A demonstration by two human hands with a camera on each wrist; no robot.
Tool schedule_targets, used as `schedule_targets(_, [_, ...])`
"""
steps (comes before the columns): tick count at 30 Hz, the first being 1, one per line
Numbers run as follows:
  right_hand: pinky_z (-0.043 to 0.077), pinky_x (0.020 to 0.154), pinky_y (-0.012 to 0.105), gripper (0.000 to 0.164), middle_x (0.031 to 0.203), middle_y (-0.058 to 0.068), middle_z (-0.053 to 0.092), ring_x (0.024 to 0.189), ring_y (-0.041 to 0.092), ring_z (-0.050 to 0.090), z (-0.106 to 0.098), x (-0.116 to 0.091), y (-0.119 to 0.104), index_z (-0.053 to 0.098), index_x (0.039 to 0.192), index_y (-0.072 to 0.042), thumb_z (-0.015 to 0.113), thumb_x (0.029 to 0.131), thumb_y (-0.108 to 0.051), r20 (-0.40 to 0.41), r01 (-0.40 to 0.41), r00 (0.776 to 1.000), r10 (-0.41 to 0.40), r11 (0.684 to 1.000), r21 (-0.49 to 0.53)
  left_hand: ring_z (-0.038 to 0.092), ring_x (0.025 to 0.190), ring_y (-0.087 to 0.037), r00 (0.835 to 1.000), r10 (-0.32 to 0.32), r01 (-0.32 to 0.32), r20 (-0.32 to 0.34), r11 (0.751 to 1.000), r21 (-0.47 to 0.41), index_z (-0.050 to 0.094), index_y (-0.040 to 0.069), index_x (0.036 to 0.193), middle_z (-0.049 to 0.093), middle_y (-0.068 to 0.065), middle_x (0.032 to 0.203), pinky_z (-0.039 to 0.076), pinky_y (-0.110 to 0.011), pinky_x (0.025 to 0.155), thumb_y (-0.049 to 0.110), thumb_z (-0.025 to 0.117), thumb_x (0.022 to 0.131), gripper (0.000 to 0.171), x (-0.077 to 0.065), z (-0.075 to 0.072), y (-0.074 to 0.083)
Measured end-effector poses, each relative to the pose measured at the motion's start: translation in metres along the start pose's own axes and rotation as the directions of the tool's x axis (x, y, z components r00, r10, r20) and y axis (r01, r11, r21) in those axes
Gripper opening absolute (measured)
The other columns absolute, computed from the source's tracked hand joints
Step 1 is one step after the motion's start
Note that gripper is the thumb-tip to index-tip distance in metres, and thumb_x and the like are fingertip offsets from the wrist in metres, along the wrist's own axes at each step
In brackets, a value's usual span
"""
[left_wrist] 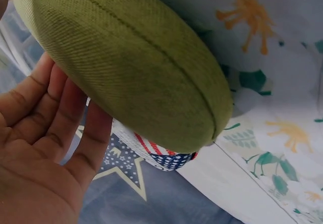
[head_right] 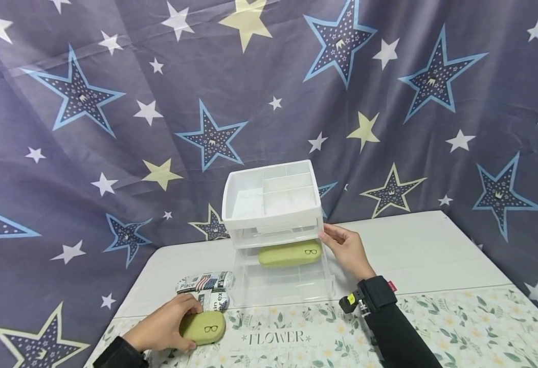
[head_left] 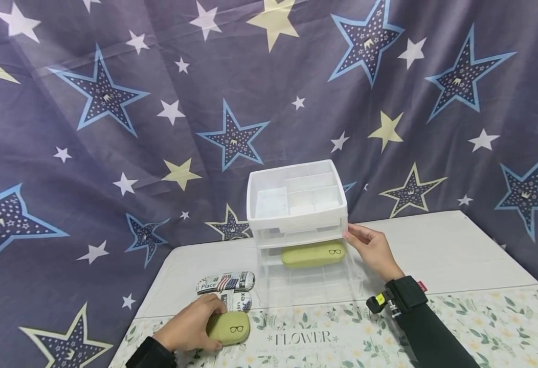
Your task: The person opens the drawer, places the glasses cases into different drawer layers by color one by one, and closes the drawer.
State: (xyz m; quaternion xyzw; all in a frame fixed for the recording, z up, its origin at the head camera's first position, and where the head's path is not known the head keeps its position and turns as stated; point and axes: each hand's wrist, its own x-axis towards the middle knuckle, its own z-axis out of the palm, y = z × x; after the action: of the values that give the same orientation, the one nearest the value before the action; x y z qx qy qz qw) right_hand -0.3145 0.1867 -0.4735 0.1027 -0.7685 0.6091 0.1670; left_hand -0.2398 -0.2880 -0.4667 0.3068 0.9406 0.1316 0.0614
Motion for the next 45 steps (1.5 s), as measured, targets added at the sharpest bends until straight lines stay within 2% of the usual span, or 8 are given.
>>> schedule_targets(5, [0.052, 0.093, 0.012, 0.048, 0.127, 0.019, 0.069, 0.12, 0.033, 0.065, 0.001, 0.001, 0.002, 0.063, 0.137, -0.002, 0.07, 0.1, -0.031, 0.005, -0.002, 1.0, 0.002, 1.0, -0.005, 0.049, 0.088, -0.004, 1.0, 0.023, -0.023, -0.021, 1.0, -0.009, 0.065, 0.022, 0.111, 0.053, 0.015, 0.099, 0.053, -0.027, 0.074, 0.044, 0.093, 0.068, 0.056, -0.002, -0.002, -0.004])
schedule_targets(7, [0.052, 0.094, 0.012, 0.05, 0.128, 0.016, 0.07, 0.121, 0.031, 0.065, 0.002, 0.002, 0.013, 0.064, 0.137, -0.005, 0.07, 0.099, -0.037, -0.004, -0.001, 1.0, 0.001, 1.0, -0.007, 0.048, 0.088, -0.004, 0.999, 0.037, -0.037, -0.034, 0.999, 0.001, 0.065, 0.021, 0.109, 0.053, 0.015, 0.098, 0.053, -0.025, 0.073, 0.042, 0.094, 0.067, 0.055, -0.002, -0.003, -0.004])
schedule_targets(15, [0.049, 0.093, 0.008, 0.051, 0.13, 0.016, 0.069, 0.123, 0.03, 0.064, 0.0, 0.002, 0.01, 0.063, 0.138, -0.005, 0.069, 0.1, -0.038, 0.007, 0.003, 1.0, -0.003, 1.0, -0.022, 0.051, 0.084, -0.003, 0.988, 0.104, -0.102, -0.11, 0.995, 0.023, 0.063, 0.019, 0.101, 0.053, 0.015, 0.093, 0.053, -0.021, 0.072, 0.032, 0.095, 0.06, 0.054, 0.002, -0.017, 0.004])
schedule_targets(23, [0.05, 0.091, 0.008, 0.053, 0.129, 0.016, 0.069, 0.122, 0.03, 0.065, 0.0, 0.003, 0.009, 0.063, 0.139, -0.006, 0.069, 0.099, -0.04, 0.012, 0.011, 1.0, -0.011, 1.0, -0.027, 0.049, 0.083, -0.004, 0.985, 0.093, -0.079, -0.143, 0.991, 0.106, 0.064, 0.023, 0.102, 0.053, 0.016, 0.092, 0.051, -0.021, 0.07, 0.033, 0.095, 0.058, 0.055, 0.009, -0.058, 0.017])
schedule_targets(33, [0.05, 0.089, 0.009, 0.051, 0.127, 0.015, 0.07, 0.12, 0.03, 0.066, 0.0, 0.002, 0.012, 0.064, 0.139, -0.006, 0.069, 0.1, -0.039, 0.007, 0.025, 1.0, -0.024, 0.999, -0.025, 0.048, 0.087, -0.008, 0.961, 0.214, -0.167, -0.177, 0.954, 0.247, 0.062, 0.02, 0.102, 0.053, 0.012, 0.097, 0.05, -0.018, 0.066, 0.034, 0.094, 0.056, 0.058, 0.022, -0.109, 0.044])
schedule_targets(38, [0.051, 0.09, 0.009, 0.051, 0.127, 0.015, 0.07, 0.119, 0.031, 0.066, 0.0, 0.002, 0.013, 0.064, 0.139, -0.006, 0.068, 0.1, -0.039, 0.007, 0.026, 1.0, -0.026, 0.999, -0.035, 0.049, 0.09, -0.009, 0.94, 0.268, -0.196, -0.209, 0.93, 0.309, 0.064, 0.016, 0.105, 0.055, 0.008, 0.101, 0.052, -0.02, 0.066, 0.036, 0.095, 0.056, 0.062, 0.028, -0.128, 0.059])
schedule_targets(41, [0.051, 0.09, 0.01, 0.05, 0.126, 0.014, 0.071, 0.118, 0.029, 0.066, -0.001, 0.002, 0.013, 0.065, 0.138, -0.006, 0.069, 0.1, -0.039, -0.002, 0.024, 1.0, -0.024, 0.999, -0.041, 0.05, 0.092, -0.009, 0.927, 0.303, -0.223, -0.22, 0.919, 0.326, 0.064, 0.014, 0.107, 0.057, 0.006, 0.104, 0.052, -0.021, 0.068, 0.037, 0.095, 0.057, 0.064, 0.034, -0.137, 0.068])
schedule_targets(45, [0.051, 0.09, 0.011, 0.051, 0.127, 0.014, 0.071, 0.117, 0.024, 0.067, -0.001, 0.002, 0.012, 0.064, 0.138, -0.006, 0.069, 0.1, -0.039, 0.001, 0.017, 1.0, -0.017, 0.999, -0.041, 0.051, 0.095, -0.01, 0.916, 0.329, -0.25, -0.229, 0.915, 0.315, 0.064, 0.015, 0.108, 0.057, 0.007, 0.105, 0.052, -0.023, 0.071, 0.038, 0.095, 0.058, 0.063, 0.045, -0.147, 0.081])
